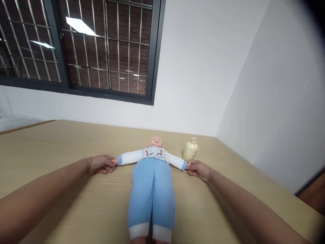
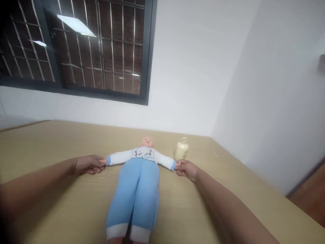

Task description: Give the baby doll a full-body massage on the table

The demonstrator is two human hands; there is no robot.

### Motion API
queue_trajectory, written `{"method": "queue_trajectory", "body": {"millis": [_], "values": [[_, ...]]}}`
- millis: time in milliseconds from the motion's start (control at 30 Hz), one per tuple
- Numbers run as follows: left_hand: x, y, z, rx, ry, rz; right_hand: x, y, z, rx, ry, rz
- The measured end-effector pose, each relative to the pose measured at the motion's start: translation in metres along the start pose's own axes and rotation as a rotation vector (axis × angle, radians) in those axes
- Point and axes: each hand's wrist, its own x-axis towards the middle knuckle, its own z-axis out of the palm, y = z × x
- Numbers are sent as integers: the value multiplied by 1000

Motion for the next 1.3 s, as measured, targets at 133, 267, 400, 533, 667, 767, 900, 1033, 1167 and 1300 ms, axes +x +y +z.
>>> {"method": "queue_trajectory", "body": {"millis": [133,267,400,533,667,767,900,1033,1167,1300], "values": [[4,0,-3,-50,-24,-53,-4,-6,4,-12,13,32],[9,-3,-1,-43,-3,-43,-6,-4,8,10,6,-37],[13,-10,3,-53,73,-21,-1,6,10,-33,116,-149],[12,-16,8,-133,80,83,4,13,10,-76,252,-176],[4,-17,15,-151,116,178,1,14,11,-37,281,-206],[-4,-15,18,-127,197,206,-5,10,12,21,208,-200],[-12,-16,17,-125,171,252,-10,7,10,65,92,-180],[-4,-22,17,-52,226,235,-8,9,9,0,61,-217],[9,-26,25,52,327,235,-3,13,13,-112,121,-239],[12,-26,30,54,389,251,-1,14,15,-90,163,-215]]}}
